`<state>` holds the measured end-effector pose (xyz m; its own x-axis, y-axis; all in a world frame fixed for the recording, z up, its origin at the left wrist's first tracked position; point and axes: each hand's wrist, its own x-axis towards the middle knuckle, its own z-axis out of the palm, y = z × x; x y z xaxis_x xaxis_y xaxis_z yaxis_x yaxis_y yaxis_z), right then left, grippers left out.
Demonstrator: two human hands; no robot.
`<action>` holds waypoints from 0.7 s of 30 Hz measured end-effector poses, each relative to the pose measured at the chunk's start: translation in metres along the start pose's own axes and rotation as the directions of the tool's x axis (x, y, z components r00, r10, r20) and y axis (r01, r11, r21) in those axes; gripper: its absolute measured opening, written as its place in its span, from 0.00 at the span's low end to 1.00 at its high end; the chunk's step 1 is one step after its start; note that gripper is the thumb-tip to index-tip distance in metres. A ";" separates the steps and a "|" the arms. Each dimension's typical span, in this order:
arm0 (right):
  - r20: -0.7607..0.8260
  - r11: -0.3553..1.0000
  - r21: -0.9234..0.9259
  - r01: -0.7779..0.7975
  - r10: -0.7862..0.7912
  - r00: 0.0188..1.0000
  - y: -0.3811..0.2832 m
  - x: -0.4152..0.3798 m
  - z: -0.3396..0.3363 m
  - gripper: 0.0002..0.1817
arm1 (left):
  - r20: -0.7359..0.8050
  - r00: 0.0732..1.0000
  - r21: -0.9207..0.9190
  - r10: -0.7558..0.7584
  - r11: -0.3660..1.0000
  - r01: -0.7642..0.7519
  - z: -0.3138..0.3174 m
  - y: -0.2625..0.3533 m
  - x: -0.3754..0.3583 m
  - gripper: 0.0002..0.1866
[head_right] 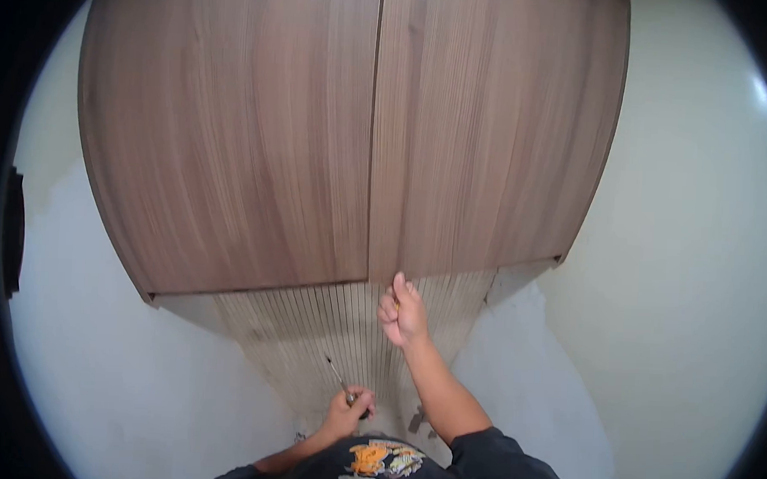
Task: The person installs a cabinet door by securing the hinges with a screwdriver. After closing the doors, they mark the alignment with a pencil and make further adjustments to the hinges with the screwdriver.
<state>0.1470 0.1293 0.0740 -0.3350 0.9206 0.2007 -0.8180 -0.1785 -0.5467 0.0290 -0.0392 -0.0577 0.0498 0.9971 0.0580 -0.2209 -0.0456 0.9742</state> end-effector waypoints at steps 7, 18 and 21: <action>0.082 0.998 0.063 -0.012 0.007 0.997 0.003 0.000 -0.005 0.13 | 0.031 0.999 -0.052 0.037 0.998 -0.035 -0.003 0.005 -0.003 0.11; 0.038 1.000 0.023 -0.004 0.004 0.999 -0.003 -0.003 0.007 0.14 | 0.035 0.999 -0.114 0.030 0.993 -0.026 -0.002 0.001 -0.003 0.09; 0.158 0.998 0.066 0.013 -0.023 0.987 0.005 0.003 -0.007 0.13 | 0.012 1.000 -0.123 0.007 0.992 -0.006 -0.002 0.008 -0.003 0.09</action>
<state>0.1453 0.1333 0.0655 -0.3861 0.8577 0.3394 -0.8513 -0.1895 -0.4893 0.0253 -0.0428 -0.0507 0.0602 0.9959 0.0678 -0.3395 -0.0435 0.9396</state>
